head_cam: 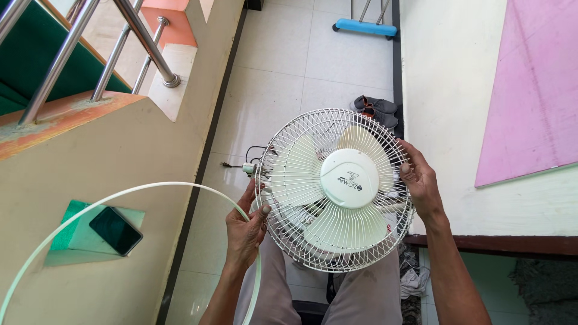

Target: The person reassembles a small electric fan by attaching the front wire cage and outer plastic ring to the fan head. They align the parts, press them into place, and use a screwdriver to tighten the central screw securing the assembly.

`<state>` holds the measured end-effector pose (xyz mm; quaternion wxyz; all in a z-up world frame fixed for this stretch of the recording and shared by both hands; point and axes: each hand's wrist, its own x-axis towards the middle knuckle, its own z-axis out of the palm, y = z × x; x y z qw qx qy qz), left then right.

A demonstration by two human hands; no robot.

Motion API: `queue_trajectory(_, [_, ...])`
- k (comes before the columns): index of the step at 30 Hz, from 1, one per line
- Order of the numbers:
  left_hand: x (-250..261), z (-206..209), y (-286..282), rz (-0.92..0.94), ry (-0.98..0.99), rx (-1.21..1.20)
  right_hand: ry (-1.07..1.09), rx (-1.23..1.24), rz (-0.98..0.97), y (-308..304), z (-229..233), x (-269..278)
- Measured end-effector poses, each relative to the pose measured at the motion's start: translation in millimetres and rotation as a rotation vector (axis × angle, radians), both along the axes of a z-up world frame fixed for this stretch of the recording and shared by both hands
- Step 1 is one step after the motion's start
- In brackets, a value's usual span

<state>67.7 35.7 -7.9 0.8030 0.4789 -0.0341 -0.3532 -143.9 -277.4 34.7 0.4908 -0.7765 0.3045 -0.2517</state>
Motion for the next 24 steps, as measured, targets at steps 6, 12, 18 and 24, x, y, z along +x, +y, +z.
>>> queue_trajectory(6, [1, -5, 5, -0.068, -0.119, 0.070, 0.017, -0.009, -0.028, 12, 10, 0])
queue_trajectory(12, [-4, 1, 5, -0.088, -0.276, 0.283, 0.035, -0.013, -0.077, 19, 15, 0])
queue_trajectory(18, [-2, -2, 4, -0.050, -0.402, 0.125, 0.045, -0.030, -0.088, 22, 13, -3])
queue_trajectory(24, [-2, -7, 5, -0.086, -0.304, 0.296, 0.037, -0.040, -0.080, 21, 16, -2])
